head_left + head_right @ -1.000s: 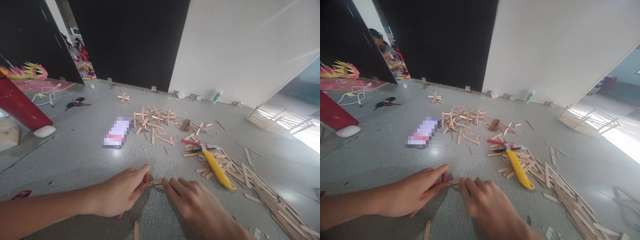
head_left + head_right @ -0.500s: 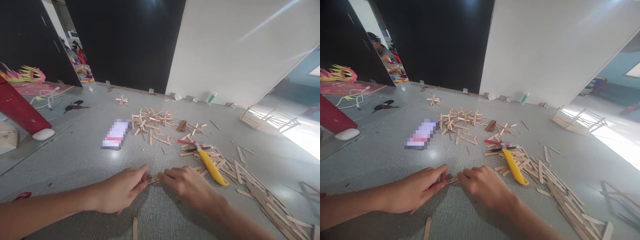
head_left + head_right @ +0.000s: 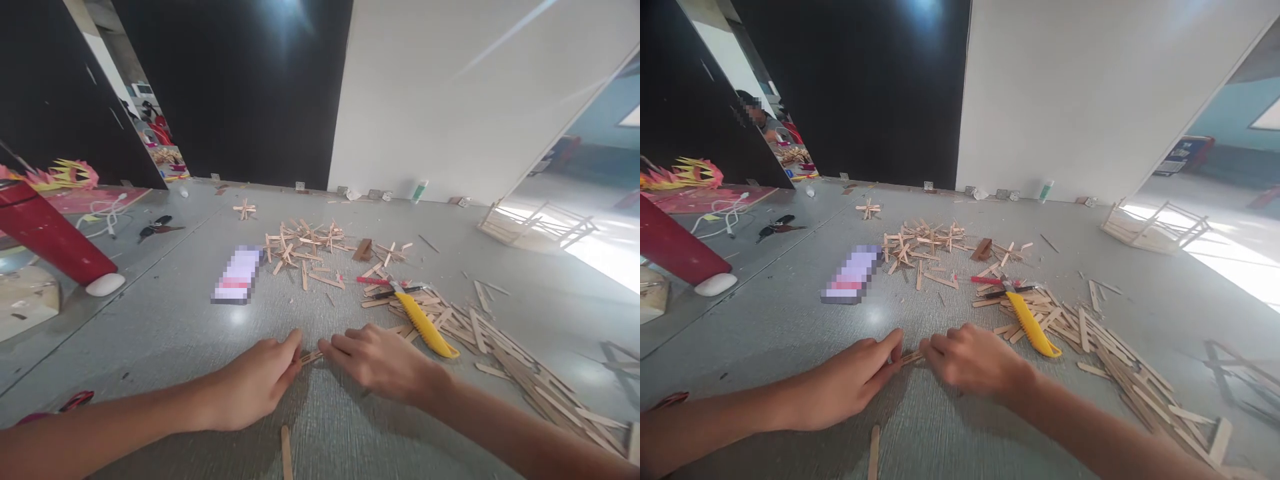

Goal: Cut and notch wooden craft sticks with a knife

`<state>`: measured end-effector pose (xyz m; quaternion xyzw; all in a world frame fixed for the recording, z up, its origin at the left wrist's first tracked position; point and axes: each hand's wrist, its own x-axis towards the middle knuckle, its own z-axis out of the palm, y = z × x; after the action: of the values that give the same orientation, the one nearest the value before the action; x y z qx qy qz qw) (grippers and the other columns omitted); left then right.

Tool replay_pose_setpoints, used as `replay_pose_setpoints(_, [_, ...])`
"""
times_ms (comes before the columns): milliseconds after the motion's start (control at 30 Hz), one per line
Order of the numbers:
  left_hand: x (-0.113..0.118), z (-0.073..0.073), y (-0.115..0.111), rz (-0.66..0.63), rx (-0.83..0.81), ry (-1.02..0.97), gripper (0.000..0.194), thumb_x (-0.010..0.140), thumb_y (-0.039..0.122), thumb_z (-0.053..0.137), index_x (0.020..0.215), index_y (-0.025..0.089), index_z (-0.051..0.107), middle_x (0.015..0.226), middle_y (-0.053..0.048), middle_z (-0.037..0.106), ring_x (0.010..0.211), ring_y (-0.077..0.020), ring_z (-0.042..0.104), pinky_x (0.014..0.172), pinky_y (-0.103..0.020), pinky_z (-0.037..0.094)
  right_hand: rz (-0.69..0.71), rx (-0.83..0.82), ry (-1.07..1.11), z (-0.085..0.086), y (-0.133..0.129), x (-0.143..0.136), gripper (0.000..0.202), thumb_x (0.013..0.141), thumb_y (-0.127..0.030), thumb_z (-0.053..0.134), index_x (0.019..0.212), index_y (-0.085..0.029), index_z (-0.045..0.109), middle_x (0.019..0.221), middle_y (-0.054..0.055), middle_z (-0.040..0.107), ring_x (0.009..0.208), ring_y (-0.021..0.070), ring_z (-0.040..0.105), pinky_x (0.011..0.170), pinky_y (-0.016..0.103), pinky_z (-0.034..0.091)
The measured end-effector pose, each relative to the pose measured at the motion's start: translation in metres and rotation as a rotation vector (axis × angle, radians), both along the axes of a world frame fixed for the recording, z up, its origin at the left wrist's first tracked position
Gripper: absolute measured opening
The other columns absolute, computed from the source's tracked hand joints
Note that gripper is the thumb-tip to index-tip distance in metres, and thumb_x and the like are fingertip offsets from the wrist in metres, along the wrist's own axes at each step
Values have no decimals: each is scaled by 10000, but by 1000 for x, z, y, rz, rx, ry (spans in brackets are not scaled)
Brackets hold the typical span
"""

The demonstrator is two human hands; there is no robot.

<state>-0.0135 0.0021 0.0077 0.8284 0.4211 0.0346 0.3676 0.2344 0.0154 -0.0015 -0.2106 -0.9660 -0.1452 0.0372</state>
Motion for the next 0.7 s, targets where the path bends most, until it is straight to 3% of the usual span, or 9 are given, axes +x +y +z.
replay_pose_setpoints(167, [0,-4,0,7,2,15,134,1055,284,334,935,238,368,792,0,531,678,-182,484,599,-304,294,15,21,3,-3,7,6,185,987,-61,488,1061,-115,649,725,4,646,524,149,534,448,363,212])
replay_pose_setpoints(333, [0,-6,0,-5,14,-23,138,1055,285,338,923,246,340,746,29,491,635,-173,447,583,-302,283,-72,98,-67,14,-35,-33,266,844,10,469,801,-147,679,643,65,599,500,186,484,438,364,195])
replay_pose_setpoints(433, [0,-3,-1,6,-8,-44,148,1061,299,324,922,249,324,751,24,514,632,-175,458,575,-299,279,-251,163,-118,19,-48,-50,257,827,-43,466,766,-169,681,621,90,593,480,192,449,422,346,188])
replay_pose_setpoints(533, [1,0,-1,11,-15,-31,152,1046,281,343,899,251,315,737,29,486,626,-172,436,576,-297,275,-94,52,-96,19,-34,-41,223,800,4,573,707,-195,616,647,30,579,529,161,500,445,337,224])
replay_pose_setpoints(700, [1,-1,1,12,-16,-24,137,1034,261,366,903,248,329,753,21,494,635,-173,432,577,-305,263,21,37,-54,6,13,-3,136,975,-64,530,968,-143,640,734,-5,627,549,134,528,476,347,252])
